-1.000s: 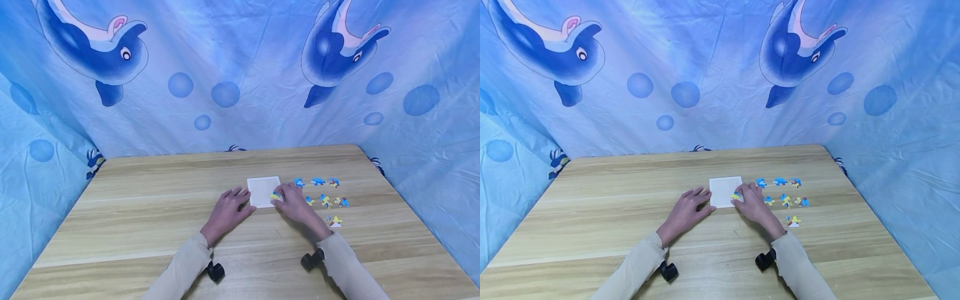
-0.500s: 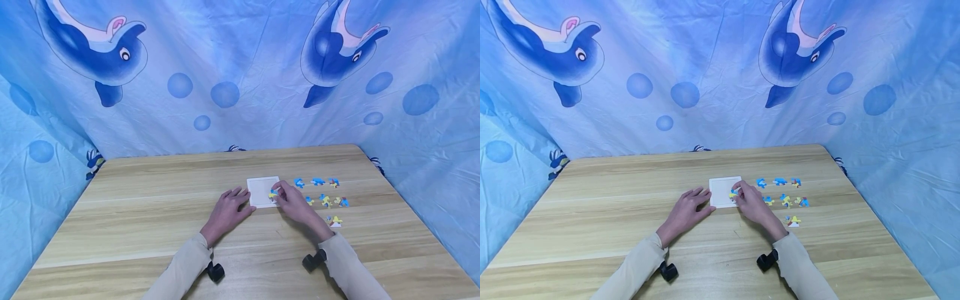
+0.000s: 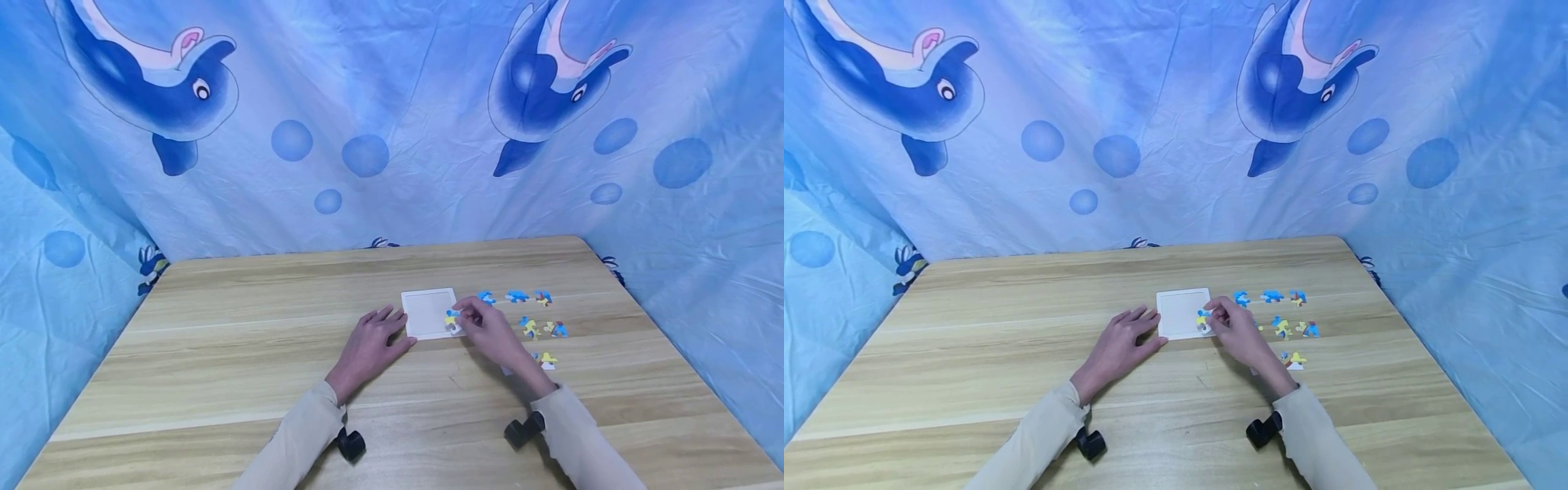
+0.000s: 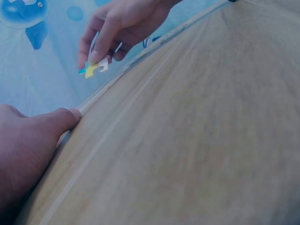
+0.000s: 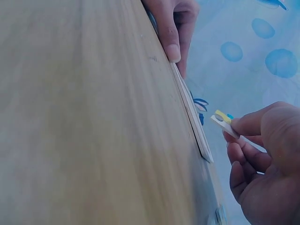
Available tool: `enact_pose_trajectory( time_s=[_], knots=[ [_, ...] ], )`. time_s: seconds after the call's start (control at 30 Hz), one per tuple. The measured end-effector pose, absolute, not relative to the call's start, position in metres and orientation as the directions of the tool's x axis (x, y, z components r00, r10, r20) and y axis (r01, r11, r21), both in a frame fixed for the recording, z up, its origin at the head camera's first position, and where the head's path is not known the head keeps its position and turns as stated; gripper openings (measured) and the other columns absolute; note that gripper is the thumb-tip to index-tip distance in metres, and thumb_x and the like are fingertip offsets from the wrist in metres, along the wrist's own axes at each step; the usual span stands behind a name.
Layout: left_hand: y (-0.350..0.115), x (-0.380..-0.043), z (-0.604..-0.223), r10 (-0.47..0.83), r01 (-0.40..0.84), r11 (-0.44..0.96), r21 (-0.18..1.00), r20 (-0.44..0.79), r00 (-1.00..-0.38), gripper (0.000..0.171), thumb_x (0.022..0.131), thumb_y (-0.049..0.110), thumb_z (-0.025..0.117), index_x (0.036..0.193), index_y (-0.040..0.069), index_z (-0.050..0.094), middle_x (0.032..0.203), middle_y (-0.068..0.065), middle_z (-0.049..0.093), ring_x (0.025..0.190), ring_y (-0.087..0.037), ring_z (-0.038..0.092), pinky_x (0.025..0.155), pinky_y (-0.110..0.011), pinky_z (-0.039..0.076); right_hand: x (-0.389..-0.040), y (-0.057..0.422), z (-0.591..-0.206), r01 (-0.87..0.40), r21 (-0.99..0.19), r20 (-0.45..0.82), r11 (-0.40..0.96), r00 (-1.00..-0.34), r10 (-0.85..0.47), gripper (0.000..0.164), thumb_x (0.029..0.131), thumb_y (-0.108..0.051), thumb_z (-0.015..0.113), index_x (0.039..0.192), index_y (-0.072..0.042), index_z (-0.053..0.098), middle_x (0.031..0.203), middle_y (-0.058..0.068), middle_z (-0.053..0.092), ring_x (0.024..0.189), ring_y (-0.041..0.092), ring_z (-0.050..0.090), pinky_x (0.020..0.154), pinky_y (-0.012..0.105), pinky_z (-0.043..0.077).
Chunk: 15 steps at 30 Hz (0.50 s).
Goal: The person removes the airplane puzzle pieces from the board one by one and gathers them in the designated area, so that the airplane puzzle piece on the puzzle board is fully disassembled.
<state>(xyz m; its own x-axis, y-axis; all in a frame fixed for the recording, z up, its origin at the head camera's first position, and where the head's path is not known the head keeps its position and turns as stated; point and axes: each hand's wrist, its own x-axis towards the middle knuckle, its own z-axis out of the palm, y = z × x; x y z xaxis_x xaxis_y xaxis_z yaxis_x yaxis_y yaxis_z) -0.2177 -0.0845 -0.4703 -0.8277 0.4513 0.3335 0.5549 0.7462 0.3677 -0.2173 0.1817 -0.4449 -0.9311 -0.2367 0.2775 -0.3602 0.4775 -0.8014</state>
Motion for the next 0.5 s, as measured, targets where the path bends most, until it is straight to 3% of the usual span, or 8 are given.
enact_pose_trajectory(
  time_s=[0.5],
  knots=[
    [-0.085,-0.218,-0.471,0.456,0.56,0.744,0.366,0.335,-0.825,0.056,0.101,0.047,0.065,0.138,0.005,0.067,0.143,-0.01,0.062,0.141,-0.032,0.049,0.117,-0.052,0.035,-0.209,0.211,-0.447,-0.329,-0.85,0.277,0.411,-0.943,-0.183,0.018,0.098,0.004,0.065,0.115,0.002,0.068,0.092,0.01,0.065,0.08,0.019,0.058,0.065,0.021,0.048]
  ],
)
